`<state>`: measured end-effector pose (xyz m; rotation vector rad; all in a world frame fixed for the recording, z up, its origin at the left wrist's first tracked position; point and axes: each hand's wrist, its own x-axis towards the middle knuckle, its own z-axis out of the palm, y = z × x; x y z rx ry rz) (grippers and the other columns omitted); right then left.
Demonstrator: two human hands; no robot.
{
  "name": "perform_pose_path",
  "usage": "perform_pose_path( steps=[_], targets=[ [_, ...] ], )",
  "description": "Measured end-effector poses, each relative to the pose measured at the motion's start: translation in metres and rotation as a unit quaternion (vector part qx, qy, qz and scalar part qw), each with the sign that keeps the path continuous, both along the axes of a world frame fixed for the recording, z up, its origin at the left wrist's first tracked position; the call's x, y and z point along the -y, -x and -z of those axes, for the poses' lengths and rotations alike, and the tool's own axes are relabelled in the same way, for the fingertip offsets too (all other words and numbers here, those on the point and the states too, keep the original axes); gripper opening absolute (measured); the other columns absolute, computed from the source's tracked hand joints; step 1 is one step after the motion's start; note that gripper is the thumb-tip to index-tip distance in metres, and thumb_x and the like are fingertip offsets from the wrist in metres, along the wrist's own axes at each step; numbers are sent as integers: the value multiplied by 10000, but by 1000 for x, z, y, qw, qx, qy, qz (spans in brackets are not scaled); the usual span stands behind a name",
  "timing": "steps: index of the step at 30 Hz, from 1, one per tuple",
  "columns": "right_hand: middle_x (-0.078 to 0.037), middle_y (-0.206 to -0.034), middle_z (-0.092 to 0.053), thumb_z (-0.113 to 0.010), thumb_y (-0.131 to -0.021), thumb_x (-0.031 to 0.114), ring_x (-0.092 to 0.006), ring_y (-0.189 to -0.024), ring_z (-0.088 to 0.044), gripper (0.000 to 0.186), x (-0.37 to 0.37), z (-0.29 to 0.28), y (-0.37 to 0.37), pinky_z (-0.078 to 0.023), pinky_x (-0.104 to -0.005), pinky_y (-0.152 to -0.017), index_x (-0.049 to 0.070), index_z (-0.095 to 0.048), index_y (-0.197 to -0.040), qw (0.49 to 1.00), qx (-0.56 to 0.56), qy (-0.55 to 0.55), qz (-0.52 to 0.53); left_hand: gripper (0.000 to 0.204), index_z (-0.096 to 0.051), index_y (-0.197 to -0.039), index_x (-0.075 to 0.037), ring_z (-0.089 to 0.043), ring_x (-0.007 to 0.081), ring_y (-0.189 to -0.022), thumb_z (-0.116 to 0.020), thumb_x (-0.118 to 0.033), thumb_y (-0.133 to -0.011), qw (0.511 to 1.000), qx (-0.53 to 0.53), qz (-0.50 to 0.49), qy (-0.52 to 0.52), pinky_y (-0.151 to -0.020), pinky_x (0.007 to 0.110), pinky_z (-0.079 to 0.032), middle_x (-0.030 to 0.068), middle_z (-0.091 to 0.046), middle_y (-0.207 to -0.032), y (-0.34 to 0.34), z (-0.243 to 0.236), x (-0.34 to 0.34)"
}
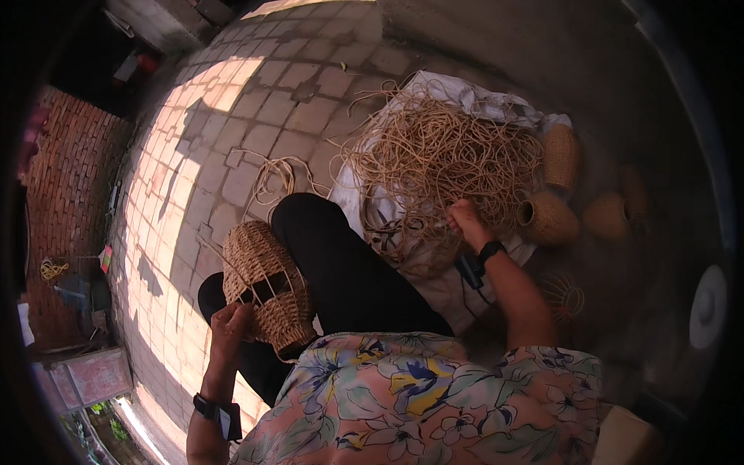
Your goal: Weaving a small basket from wicker or plant-based strips.
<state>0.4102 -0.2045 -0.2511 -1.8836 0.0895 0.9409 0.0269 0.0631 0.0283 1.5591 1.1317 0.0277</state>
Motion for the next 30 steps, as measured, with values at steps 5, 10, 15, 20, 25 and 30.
perform_pose_path(
  steps=[5,10,15,20,25,30],
  targets=[
    [-109,-742,-629,-545,-841,209,-225,-669,-634,203,31,124,-11,-511,-348,-534,26,-633,-858,961,-47,212,-170,270,-533,-651,-61,-463,55,-461,-596,-201,-873,999,-37,-34,7,-413,202,-354,-1,-521,-552,-22,3,-1],
    [-191,-1015,-595,-589,-823,244,-334,-1008,-580,290,-78,66,23,-486,-443,-836,44,-637,-1027,922,124,269,-251,207,-494,-698,-107,-424,38,-467,-643,-132,-841,978,-38,-206,-2,-416,199,-320,-40,-490,-591,-3,4,9],
    [-192,-956,-590,-588,-795,162,-336,-952,-585,256,-38,153,-21,-484,-428,-808,14,-612,-1003,938,152,289,-117,178,-520,-707,-107,-382,28,-459,-632,-111,-845,972,-16,-233,-16,-428,194,-277,-49,-486,-584,-29,-1,20],
    [-133,-767,-612,-589,-782,104,-228,-800,-612,126,-38,184,-11,-485,-369,-697,9,-631,-854,968,152,78,183,159,-587,-728,-80,-377,24,-472,-615,-153,-866,983,-46,-177,-4,-436,199,-267,-56,-478,-571,-25,-2,18],
    [-148,-785,-569,-604,-783,184,-310,-694,-532,146,-55,128,13,-430,-421,-625,43,-566,-780,989,141,-31,-35,219,-584,-711,-73,-369,23,-483,-602,-204,-886,993,-34,-113,-21,-442,199,-271,-58,-469,-565,-10,-8,17],
    [-115,-723,-604,-564,-864,224,-271,-661,-580,195,-58,21,2,-471,-384,-645,72,-645,-955,947,315,41,-46,251,-613,-740,-60,-391,26,-542,-611,-257,-894,999,15,-50,-13,-490,199,-300,-57,-489,-613,-11,-7,14]
  ],
)
